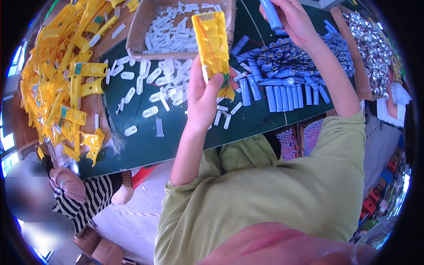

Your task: Manually assembling yellow plastic housings with batteries and circuit boards for lighting equipment.

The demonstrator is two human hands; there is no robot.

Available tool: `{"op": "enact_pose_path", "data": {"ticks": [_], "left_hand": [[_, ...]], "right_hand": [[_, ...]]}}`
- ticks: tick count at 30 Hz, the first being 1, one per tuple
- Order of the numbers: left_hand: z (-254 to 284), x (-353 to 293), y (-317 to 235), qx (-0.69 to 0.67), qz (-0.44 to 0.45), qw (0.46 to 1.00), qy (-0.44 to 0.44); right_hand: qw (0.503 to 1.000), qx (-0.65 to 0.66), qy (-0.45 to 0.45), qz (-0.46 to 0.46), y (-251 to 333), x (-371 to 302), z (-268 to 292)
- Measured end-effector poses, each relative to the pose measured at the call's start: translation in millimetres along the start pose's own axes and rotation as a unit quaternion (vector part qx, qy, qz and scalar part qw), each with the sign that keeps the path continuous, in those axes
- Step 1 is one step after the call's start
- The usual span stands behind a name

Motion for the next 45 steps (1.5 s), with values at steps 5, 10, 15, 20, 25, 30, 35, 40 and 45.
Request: {"op": "enact_pose_path", "data": {"ticks": [5, 10, 15, 20, 25, 30, 35, 40, 45], "left_hand": [[-3, -1, -6, 0.079, -0.043, 0.995, -0.032], [-9, -8, -14, 0.124, -0.109, 0.986, -0.038], [-16, -15, -26, 0.206, -0.166, 0.963, -0.048], [-9, -17, -21, 0.15, -0.112, 0.98, -0.061], [-7, -14, -26, 0.125, -0.132, 0.981, -0.071], [-1, -14, -27, 0.144, -0.13, 0.977, -0.087], [6, -13, -23, 0.139, -0.131, 0.975, -0.117], [5, -12, -26, 0.129, -0.125, 0.979, -0.098], [4, -9, -17, 0.037, -0.078, 0.993, -0.08]], "right_hand": [[0.996, 0.007, 0.084, 0.033, 11, -49, -85], [0.969, -0.17, 0.031, 0.176, 26, -73, -101], [0.953, -0.235, -0.018, 0.189, 18, -77, -105], [0.937, -0.236, -0.024, 0.256, 40, -79, -114], [0.95, -0.225, -0.006, 0.218, 33, -88, -108], [0.97, -0.205, -0.011, 0.133, 9, -106, -115], [0.953, -0.24, -0.038, 0.18, 9, -118, -118], [0.986, -0.145, 0.003, 0.086, -8, -120, -114], [0.977, -0.177, 0.006, 0.117, -1, -127, -120]]}}
Point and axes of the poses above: each hand's wrist, its own x-axis towards the middle knuckle, its own z-axis out of the back of the hand, y = z × x, the point moved 9 cm from there along x, towards the middle knuckle, and after that the axes turned 2 degrees about z, right-handed, at the moved point
